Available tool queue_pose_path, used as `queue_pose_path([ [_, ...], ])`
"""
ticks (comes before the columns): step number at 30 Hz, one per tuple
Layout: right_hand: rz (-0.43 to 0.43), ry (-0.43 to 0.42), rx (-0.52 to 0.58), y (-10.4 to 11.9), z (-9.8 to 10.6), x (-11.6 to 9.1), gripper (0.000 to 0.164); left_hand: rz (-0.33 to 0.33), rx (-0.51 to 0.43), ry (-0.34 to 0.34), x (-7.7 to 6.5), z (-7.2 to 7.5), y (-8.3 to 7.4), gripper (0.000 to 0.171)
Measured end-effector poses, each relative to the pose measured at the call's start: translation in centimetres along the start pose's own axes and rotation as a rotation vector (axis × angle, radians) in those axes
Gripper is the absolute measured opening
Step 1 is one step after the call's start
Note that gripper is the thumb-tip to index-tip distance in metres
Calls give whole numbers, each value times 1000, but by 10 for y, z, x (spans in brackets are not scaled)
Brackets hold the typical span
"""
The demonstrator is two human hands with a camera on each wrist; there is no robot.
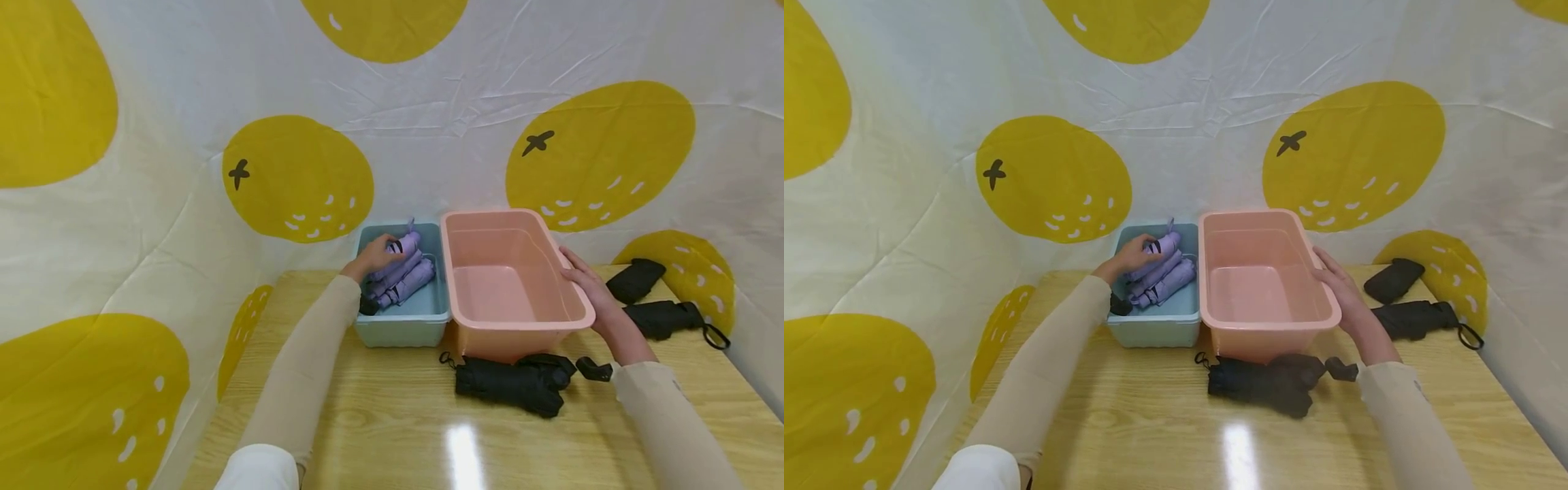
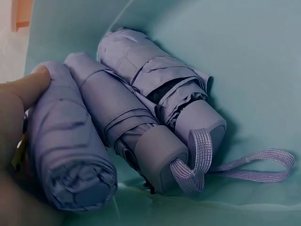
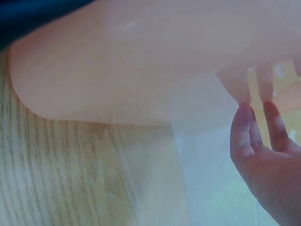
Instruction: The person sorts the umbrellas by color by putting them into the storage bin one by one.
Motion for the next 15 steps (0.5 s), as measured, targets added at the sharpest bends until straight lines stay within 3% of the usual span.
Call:
queue_pose_path([
  [6,-8,-7,8,-1,1,0,63,32,17,28,-3,-1,0,55],
  [15,7,6,24,-2,-1,1,63,89,-32,-3,-2,3,5,53],
])
Point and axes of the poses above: each hand's wrist, its own x-axis towards the middle knuckle, its own z-axis out of the back of the hand, y = z × x, the point moved 8 cm from there along x, towards the middle knuckle, and after that the axes turned 13 degrees about z, right-handed, at the moved point
